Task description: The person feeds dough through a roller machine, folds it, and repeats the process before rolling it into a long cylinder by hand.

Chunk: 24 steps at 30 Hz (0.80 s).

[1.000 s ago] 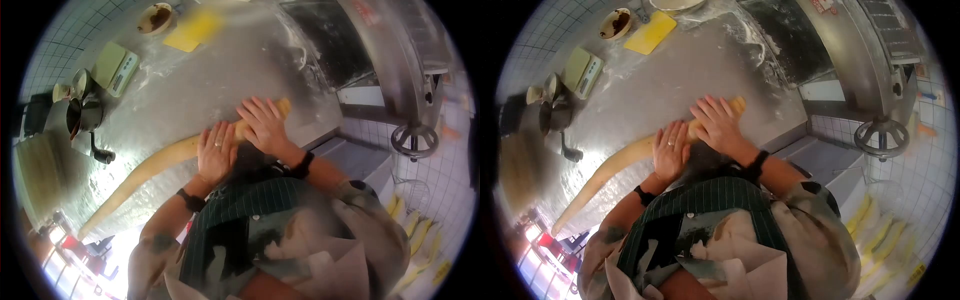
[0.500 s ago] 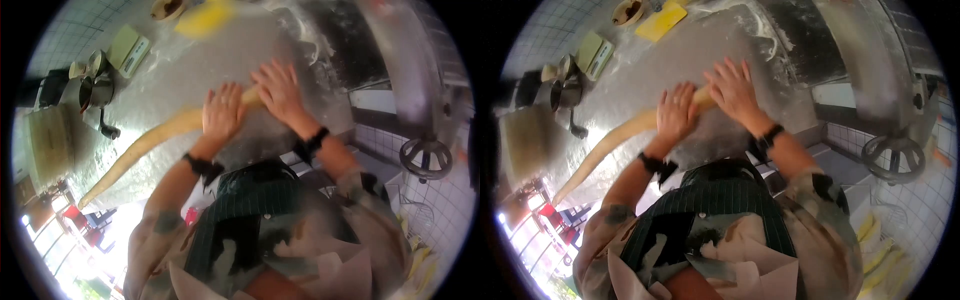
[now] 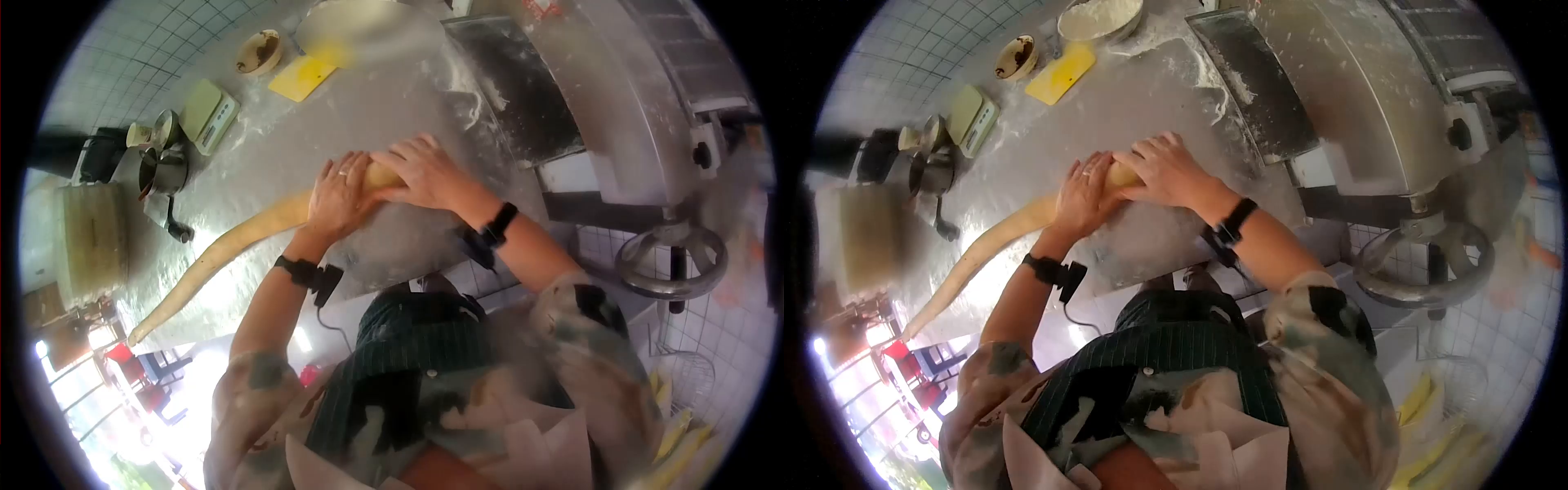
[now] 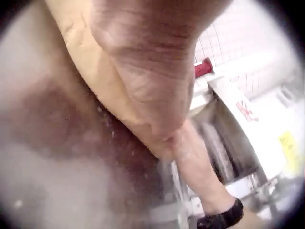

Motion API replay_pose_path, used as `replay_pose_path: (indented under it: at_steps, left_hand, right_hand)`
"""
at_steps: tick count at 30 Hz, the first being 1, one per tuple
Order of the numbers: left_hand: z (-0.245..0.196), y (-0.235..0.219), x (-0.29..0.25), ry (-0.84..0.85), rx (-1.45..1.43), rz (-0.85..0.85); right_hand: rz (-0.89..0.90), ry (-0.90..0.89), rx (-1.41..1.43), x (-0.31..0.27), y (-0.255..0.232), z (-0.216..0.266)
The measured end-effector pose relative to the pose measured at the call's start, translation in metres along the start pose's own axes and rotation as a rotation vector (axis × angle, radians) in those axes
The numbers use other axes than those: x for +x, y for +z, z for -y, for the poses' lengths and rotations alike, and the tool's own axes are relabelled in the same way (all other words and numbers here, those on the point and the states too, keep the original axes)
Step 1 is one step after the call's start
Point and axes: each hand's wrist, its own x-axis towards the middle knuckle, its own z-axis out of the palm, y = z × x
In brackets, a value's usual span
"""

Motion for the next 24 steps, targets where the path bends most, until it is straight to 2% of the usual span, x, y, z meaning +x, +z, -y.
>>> replay_pose_path:
  at_steps: [2, 5, 7, 9, 10, 12, 13, 15, 16, 18, 20, 22, 24]
  left_hand:
    - [-0.024, -0.010, -0.009, 0.033, -0.009, 0.068]
    - [-0.036, 0.014, 0.001, 0.077, 0.023, 0.071]
    - [-0.074, 0.030, 0.014, 0.106, 0.001, -0.013]
    - [-0.114, 0.046, 0.024, 0.066, -0.019, 0.056]
    - [-0.121, 0.054, 0.024, 0.040, -0.019, 0.049]
    - [-0.127, 0.060, 0.029, 0.149, 0.112, -0.081]
    - [-0.123, 0.061, 0.028, 0.141, 0.112, -0.088]
    - [-0.117, 0.044, 0.025, 0.123, -0.112, -0.124]
    - [-0.112, 0.035, 0.025, 0.131, -0.121, -0.123]
    - [-0.097, 0.018, 0.028, -0.139, -0.645, 0.141]
    - [-0.076, 0.015, 0.028, -0.289, -0.350, -0.113]
    - [-0.057, 0.019, 0.014, -0.325, 0.068, -0.180]
    - [-0.059, 0.027, -0.013, -0.299, 0.097, -0.112]
  right_hand:
    - [0.041, 0.002, 0.037, -0.020, -0.008, -0.006]
    - [0.035, -0.036, 0.006, -0.050, -0.018, -0.034]
    - [0.118, 0.144, -0.071, -0.067, -0.081, -0.030]
    - [0.180, 0.195, -0.222, -0.100, -0.099, -0.040]
    - [0.193, 0.173, -0.214, -0.108, -0.096, -0.035]
    - [0.197, 0.176, -0.336, -0.112, -0.089, -0.029]
    - [0.201, 0.167, -0.338, -0.111, -0.087, -0.030]
    - [0.268, 0.282, -0.269, -0.096, -0.090, -0.013]
    - [0.271, 0.293, -0.275, -0.088, -0.093, -0.005]
    - [0.254, 0.288, 0.016, -0.070, -0.096, 0.007]
    - [0.085, 0.180, -0.027, -0.050, -0.075, 0.018]
    - [-0.115, 0.203, -0.044, -0.031, -0.028, 0.022]
    - [-0.065, 0.264, -0.079, -0.042, -0.007, 0.041]
